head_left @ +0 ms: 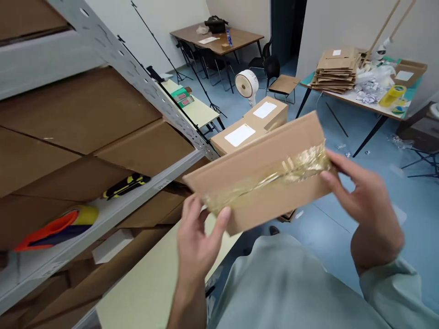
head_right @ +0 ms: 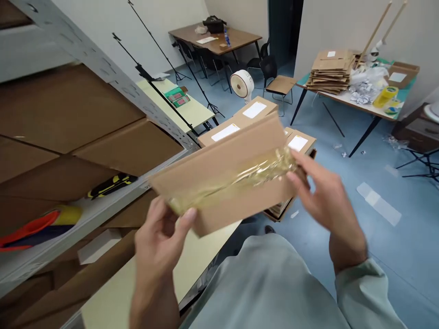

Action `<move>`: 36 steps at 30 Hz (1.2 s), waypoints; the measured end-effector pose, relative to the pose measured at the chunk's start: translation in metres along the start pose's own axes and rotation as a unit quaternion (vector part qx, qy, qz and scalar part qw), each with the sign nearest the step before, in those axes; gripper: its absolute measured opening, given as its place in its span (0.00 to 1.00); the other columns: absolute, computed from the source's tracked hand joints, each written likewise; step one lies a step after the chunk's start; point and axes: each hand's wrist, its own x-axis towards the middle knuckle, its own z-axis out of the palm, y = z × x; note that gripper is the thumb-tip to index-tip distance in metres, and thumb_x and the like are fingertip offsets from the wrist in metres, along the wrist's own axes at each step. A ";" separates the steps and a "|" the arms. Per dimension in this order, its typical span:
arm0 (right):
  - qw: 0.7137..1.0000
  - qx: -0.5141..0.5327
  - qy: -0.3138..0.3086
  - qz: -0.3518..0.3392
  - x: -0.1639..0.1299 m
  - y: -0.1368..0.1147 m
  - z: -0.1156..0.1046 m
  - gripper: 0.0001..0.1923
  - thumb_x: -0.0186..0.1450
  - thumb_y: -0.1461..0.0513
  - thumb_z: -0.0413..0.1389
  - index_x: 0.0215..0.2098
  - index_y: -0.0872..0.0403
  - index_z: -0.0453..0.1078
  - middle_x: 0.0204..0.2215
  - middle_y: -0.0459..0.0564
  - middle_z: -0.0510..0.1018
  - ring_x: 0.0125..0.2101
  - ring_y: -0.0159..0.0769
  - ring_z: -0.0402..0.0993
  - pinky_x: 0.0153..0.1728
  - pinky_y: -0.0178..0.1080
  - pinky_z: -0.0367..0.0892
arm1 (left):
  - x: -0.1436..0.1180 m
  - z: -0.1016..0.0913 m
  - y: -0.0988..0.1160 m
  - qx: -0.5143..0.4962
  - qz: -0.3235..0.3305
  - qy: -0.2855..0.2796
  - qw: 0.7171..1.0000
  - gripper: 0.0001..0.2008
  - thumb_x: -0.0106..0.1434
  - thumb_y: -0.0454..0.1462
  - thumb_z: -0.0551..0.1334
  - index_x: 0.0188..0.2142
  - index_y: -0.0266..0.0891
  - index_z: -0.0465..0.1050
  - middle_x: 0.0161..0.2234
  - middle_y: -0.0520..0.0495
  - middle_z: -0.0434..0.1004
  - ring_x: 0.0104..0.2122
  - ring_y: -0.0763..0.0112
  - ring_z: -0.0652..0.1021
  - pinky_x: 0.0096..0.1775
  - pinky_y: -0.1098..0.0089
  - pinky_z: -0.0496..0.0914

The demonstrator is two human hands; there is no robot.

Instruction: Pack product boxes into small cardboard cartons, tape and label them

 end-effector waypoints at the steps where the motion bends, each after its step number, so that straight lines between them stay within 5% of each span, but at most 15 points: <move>1: 1.000 -0.021 0.015 -0.003 0.017 0.024 -0.011 0.25 0.76 0.56 0.63 0.71 0.39 0.77 0.60 0.48 0.87 0.57 0.51 0.87 0.61 0.52 0.83 | 0.016 0.024 0.006 -0.011 0.019 -0.014 1.000 0.21 0.73 0.50 0.71 0.59 0.42 0.81 0.58 0.42 0.77 0.60 0.58 0.81 0.60 0.64 0.81; 5: 0.990 -0.129 0.055 0.031 0.094 0.127 -0.038 0.22 0.66 0.60 0.67 0.58 0.49 0.85 0.51 0.54 0.90 0.50 0.51 0.87 0.54 0.53 0.83 | 0.072 0.139 0.015 -0.068 0.083 -0.063 0.992 0.24 0.76 0.44 0.68 0.68 0.44 0.76 0.62 0.40 0.76 0.61 0.55 0.82 0.64 0.54 0.81; 9: 0.980 -0.134 0.075 0.125 0.160 0.219 -0.037 0.22 0.61 0.67 0.66 0.54 0.57 0.83 0.48 0.60 0.90 0.44 0.44 0.85 0.46 0.43 0.78 | 0.106 0.255 0.005 -0.067 0.107 -0.068 0.990 0.31 0.81 0.39 0.60 0.80 0.46 0.60 0.75 0.31 0.64 0.66 0.47 0.80 0.67 0.45 0.79; 11: 0.978 -0.132 0.078 0.139 0.183 0.254 -0.027 0.22 0.62 0.69 0.65 0.55 0.60 0.82 0.49 0.64 0.88 0.40 0.40 0.83 0.45 0.42 0.77 | 0.116 0.296 -0.005 -0.043 0.111 -0.078 0.990 0.33 0.81 0.39 0.57 0.82 0.42 0.55 0.78 0.28 0.60 0.72 0.44 0.75 0.70 0.44 0.77; 14: 0.983 -0.110 0.053 0.137 0.206 0.296 -0.003 0.21 0.63 0.71 0.62 0.55 0.61 0.79 0.52 0.67 0.87 0.43 0.41 0.83 0.47 0.42 0.78 | 0.129 0.329 -0.022 -0.009 0.099 -0.096 0.990 0.33 0.81 0.36 0.55 0.81 0.37 0.55 0.79 0.26 0.59 0.75 0.41 0.71 0.73 0.40 0.72; 20: 0.985 -0.028 0.043 0.168 0.218 0.363 0.062 0.22 0.58 0.71 0.59 0.50 0.56 0.76 0.51 0.59 0.86 0.54 0.48 0.84 0.55 0.51 0.83 | 0.151 0.347 -0.039 0.043 0.051 -0.134 0.989 0.33 0.81 0.39 0.55 0.79 0.22 0.55 0.81 0.17 0.53 0.80 0.36 0.62 0.77 0.38 0.65; 25: 0.978 0.047 0.048 0.198 0.213 0.397 0.103 0.17 0.59 0.63 0.62 0.47 0.52 0.73 0.49 0.56 0.86 0.55 0.49 0.84 0.62 0.58 0.79 | 0.158 0.349 -0.043 0.055 0.053 -0.153 0.985 0.37 0.80 0.40 0.57 0.80 0.21 0.51 0.82 0.15 0.47 0.80 0.34 0.62 0.76 0.37 0.65; 30: 0.973 0.069 0.052 0.214 0.212 0.407 0.120 0.20 0.59 0.59 0.63 0.50 0.53 0.73 0.51 0.62 0.87 0.56 0.51 0.85 0.67 0.61 0.76 | 0.155 0.343 -0.047 0.062 0.053 -0.166 0.983 0.37 0.79 0.39 0.59 0.80 0.25 0.53 0.81 0.16 0.50 0.79 0.35 0.65 0.73 0.40 0.70; 36: 0.968 0.090 0.060 0.227 0.188 0.406 0.117 0.43 0.63 0.51 0.65 0.72 0.60 0.67 0.72 0.76 0.73 0.74 0.60 0.72 0.73 0.64 0.69 | 0.137 0.303 -0.056 0.040 0.059 -0.167 0.983 0.32 0.79 0.43 0.61 0.78 0.36 0.62 0.82 0.26 0.54 0.78 0.41 0.68 0.72 0.42 0.72</move>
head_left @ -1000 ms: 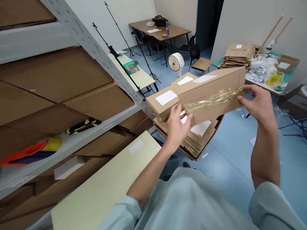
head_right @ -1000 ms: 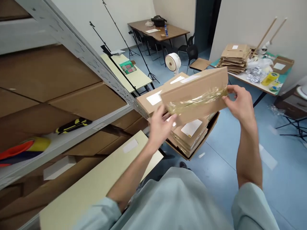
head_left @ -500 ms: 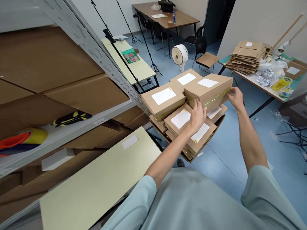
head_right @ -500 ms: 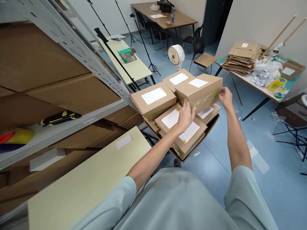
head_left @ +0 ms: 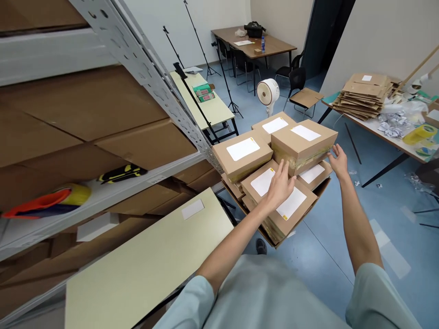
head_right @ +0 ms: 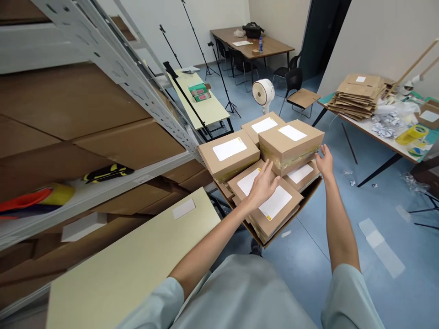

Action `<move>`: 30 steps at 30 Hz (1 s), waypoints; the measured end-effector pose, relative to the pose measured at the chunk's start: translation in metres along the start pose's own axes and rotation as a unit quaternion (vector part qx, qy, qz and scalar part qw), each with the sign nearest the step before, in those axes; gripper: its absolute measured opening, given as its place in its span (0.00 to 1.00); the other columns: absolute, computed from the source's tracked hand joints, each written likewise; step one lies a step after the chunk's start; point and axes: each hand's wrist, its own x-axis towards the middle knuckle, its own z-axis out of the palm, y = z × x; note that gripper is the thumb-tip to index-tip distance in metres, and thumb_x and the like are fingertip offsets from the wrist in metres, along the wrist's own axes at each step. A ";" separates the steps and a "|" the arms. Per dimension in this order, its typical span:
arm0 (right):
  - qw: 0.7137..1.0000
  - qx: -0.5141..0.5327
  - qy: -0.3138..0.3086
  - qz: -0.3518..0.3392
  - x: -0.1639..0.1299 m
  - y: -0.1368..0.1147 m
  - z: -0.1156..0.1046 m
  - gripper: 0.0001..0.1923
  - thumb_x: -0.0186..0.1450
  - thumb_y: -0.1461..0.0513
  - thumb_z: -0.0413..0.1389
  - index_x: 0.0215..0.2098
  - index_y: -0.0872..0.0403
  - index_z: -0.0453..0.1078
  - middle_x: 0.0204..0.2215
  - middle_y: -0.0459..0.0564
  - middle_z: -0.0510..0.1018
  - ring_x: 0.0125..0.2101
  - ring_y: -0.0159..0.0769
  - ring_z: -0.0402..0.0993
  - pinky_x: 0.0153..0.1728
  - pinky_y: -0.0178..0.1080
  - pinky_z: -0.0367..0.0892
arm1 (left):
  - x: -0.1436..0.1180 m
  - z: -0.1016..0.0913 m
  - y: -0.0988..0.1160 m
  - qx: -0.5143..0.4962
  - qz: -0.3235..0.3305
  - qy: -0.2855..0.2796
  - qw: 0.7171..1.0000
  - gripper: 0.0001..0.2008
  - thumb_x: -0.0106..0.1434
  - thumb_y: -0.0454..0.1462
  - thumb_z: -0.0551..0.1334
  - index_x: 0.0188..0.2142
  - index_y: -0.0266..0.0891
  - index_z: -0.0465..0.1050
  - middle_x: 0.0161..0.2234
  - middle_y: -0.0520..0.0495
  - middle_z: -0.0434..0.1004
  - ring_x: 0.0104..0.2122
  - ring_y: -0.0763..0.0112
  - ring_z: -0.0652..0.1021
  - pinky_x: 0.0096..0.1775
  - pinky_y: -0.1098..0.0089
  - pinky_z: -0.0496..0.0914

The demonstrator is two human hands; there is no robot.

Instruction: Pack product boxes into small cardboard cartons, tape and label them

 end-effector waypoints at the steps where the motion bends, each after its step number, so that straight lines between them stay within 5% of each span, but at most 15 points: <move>1: 1.000 -0.002 0.008 0.003 -0.008 -0.003 -0.003 0.46 0.64 0.48 0.65 0.74 0.61 0.65 0.75 0.77 0.70 0.76 0.62 0.69 0.73 0.64 0.70 | -0.009 -0.007 -0.002 -0.004 -0.001 0.006 1.000 0.31 0.79 0.43 0.62 0.77 0.37 0.64 0.82 0.27 0.57 0.78 0.43 0.68 0.73 0.44 0.72; 5: 0.998 -0.018 0.033 -0.046 -0.069 -0.041 -0.014 0.49 0.68 0.40 0.62 0.77 0.58 0.62 0.76 0.73 0.69 0.76 0.61 0.68 0.71 0.66 0.73 | -0.050 -0.040 -0.006 -0.020 0.000 0.045 0.999 0.25 0.79 0.41 0.62 0.72 0.41 0.72 0.77 0.34 0.69 0.75 0.49 0.73 0.73 0.46 0.72; 12: 0.987 -0.042 -0.045 -0.148 -0.203 -0.127 0.004 0.32 0.75 0.40 0.58 0.68 0.49 0.76 0.66 0.63 0.82 0.66 0.54 0.81 0.67 0.60 0.78 | -0.164 -0.105 -0.008 -0.078 -0.035 0.143 0.986 0.17 0.79 0.41 0.61 0.63 0.44 0.79 0.61 0.40 0.83 0.62 0.57 0.84 0.66 0.56 0.78; 16: 0.995 -0.073 -0.011 -0.067 -0.199 -0.129 0.021 0.42 0.65 0.35 0.62 0.63 0.57 0.76 0.59 0.71 0.85 0.57 0.60 0.86 0.62 0.64 0.80 | -0.236 -0.134 -0.017 -0.096 -0.075 0.188 0.974 0.17 0.79 0.41 0.62 0.62 0.44 0.80 0.57 0.41 0.84 0.59 0.58 0.84 0.65 0.54 0.79; 19: 0.997 -0.075 0.027 -0.025 -0.175 -0.123 0.021 0.48 0.62 0.33 0.64 0.65 0.59 0.74 0.59 0.73 0.83 0.55 0.60 0.87 0.62 0.64 0.79 | -0.262 -0.146 -0.017 -0.098 -0.077 0.201 0.972 0.17 0.79 0.40 0.62 0.62 0.44 0.80 0.57 0.41 0.84 0.58 0.57 0.85 0.67 0.52 0.78; 24: 0.994 -0.068 0.086 -0.007 -0.132 -0.116 0.005 0.48 0.63 0.30 0.63 0.62 0.59 0.75 0.59 0.74 0.82 0.60 0.63 0.83 0.64 0.64 0.77 | -0.229 -0.131 0.000 -0.124 -0.018 0.172 0.977 0.22 0.79 0.41 0.61 0.70 0.45 0.75 0.67 0.39 0.78 0.66 0.55 0.81 0.70 0.51 0.76; 30: 0.994 -0.062 0.087 -0.027 -0.054 -0.102 -0.012 0.50 0.69 0.28 0.56 0.66 0.59 0.72 0.63 0.69 0.79 0.68 0.59 0.76 0.69 0.60 0.73 | -0.100 -0.072 0.012 -0.197 0.011 0.061 0.978 0.35 0.79 0.40 0.60 0.82 0.52 0.57 0.77 0.36 0.68 0.68 0.52 0.81 0.66 0.49 0.80</move>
